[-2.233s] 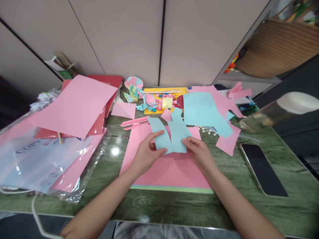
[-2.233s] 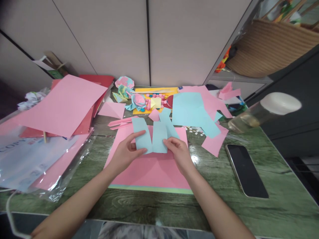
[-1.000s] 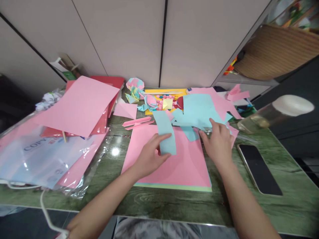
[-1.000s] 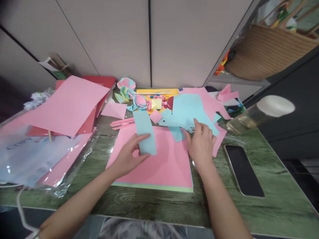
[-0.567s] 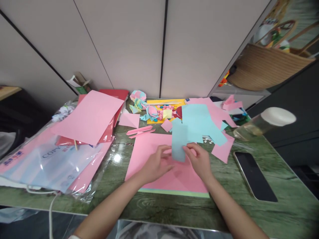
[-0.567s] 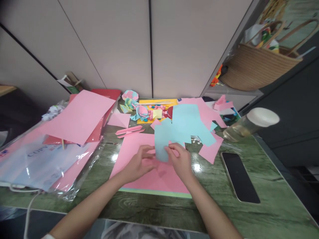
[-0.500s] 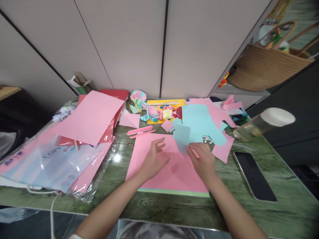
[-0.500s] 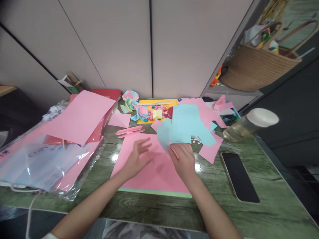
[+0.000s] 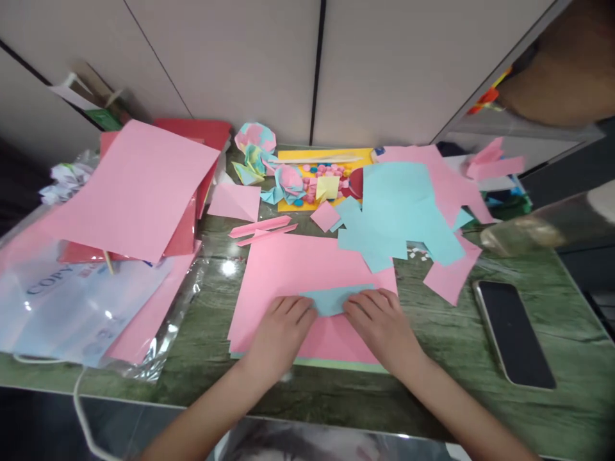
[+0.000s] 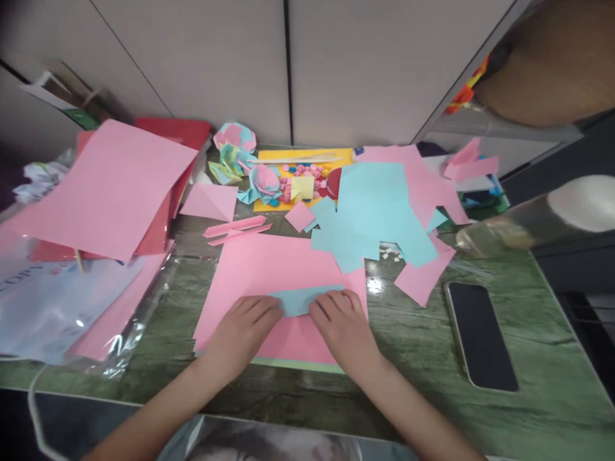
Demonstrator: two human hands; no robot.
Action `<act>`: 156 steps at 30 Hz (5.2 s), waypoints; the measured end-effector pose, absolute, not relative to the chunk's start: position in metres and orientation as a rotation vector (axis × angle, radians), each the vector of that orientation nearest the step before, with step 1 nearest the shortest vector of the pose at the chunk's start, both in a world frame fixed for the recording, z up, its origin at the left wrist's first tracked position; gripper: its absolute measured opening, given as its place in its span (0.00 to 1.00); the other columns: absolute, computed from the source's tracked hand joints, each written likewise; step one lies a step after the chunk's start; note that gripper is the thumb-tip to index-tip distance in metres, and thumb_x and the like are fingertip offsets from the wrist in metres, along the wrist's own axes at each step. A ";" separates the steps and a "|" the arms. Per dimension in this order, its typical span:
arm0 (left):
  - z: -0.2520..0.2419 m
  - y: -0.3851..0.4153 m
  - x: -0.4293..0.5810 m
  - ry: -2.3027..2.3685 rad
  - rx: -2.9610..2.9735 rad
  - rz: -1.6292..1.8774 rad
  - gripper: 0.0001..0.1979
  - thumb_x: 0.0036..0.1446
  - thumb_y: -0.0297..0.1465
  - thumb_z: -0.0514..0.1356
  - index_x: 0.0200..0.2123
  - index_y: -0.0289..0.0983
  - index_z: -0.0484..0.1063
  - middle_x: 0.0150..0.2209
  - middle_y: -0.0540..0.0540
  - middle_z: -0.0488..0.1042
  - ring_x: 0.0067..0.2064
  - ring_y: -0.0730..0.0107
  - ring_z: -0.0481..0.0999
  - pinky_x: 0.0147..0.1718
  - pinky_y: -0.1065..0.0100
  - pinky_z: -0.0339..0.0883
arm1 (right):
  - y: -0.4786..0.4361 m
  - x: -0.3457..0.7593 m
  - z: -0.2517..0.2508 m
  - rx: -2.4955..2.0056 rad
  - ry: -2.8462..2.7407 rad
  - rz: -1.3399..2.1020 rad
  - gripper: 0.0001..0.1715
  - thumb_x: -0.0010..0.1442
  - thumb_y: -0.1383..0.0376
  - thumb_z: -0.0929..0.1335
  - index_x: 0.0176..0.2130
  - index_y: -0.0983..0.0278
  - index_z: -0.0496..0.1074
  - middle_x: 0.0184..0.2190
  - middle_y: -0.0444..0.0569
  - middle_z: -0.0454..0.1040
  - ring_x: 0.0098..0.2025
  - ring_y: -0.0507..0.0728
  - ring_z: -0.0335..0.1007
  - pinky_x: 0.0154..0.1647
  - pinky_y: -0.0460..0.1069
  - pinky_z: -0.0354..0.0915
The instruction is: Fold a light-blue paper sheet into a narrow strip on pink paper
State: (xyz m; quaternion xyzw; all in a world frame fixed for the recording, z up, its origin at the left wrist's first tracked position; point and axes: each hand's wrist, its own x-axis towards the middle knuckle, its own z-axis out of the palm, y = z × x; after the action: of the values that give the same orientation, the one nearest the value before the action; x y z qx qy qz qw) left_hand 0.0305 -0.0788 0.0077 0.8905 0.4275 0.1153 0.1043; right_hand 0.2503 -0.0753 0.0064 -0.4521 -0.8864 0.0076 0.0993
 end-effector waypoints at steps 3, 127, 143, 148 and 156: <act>0.001 -0.076 0.027 1.252 2.541 0.484 0.09 0.57 0.21 0.55 0.41 0.34 0.70 0.42 0.43 0.74 0.43 0.61 0.70 0.43 0.59 0.66 | -0.069 0.260 0.005 -1.354 -2.486 0.219 0.06 0.61 0.68 0.65 0.38 0.63 0.72 0.38 0.48 0.75 0.43 0.57 0.63 0.47 0.55 0.55; -0.009 -0.093 0.052 1.386 2.534 0.116 0.32 0.59 0.47 0.51 0.61 0.35 0.57 0.65 0.44 0.51 0.66 0.53 0.48 0.64 0.55 0.40 | -0.057 0.237 -0.009 -1.952 -2.330 -0.077 0.05 0.60 0.68 0.63 0.32 0.67 0.65 0.28 0.54 0.67 0.31 0.58 0.57 0.34 0.54 0.58; -0.011 -0.091 0.052 1.390 2.542 0.134 0.30 0.59 0.46 0.51 0.60 0.35 0.58 0.65 0.45 0.51 0.65 0.54 0.49 0.64 0.55 0.39 | -0.052 0.240 0.005 -1.910 -2.225 0.181 0.12 0.59 0.58 0.65 0.29 0.63 0.69 0.27 0.48 0.71 0.32 0.58 0.60 0.34 0.52 0.50; -0.011 -0.091 0.052 1.387 2.545 0.133 0.30 0.59 0.46 0.51 0.60 0.36 0.58 0.65 0.46 0.52 0.65 0.55 0.49 0.64 0.55 0.40 | -0.053 0.238 -0.001 -1.876 -2.205 0.238 0.12 0.60 0.61 0.65 0.26 0.63 0.69 0.26 0.48 0.71 0.31 0.56 0.60 0.32 0.51 0.51; -0.011 -0.091 0.051 1.381 2.555 0.107 0.31 0.59 0.47 0.51 0.61 0.37 0.57 0.65 0.45 0.51 0.65 0.54 0.48 0.63 0.54 0.41 | -0.055 0.238 -0.007 -1.865 -2.277 0.060 0.11 0.59 0.61 0.66 0.28 0.64 0.68 0.26 0.49 0.71 0.30 0.56 0.59 0.32 0.51 0.50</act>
State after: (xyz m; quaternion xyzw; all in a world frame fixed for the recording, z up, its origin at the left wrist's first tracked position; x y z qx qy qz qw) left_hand 0.0512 -0.0911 -0.0107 0.8731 0.4719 0.0365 0.1172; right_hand 0.2375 -0.0551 -0.0069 -0.6304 -0.7697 0.0202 0.0990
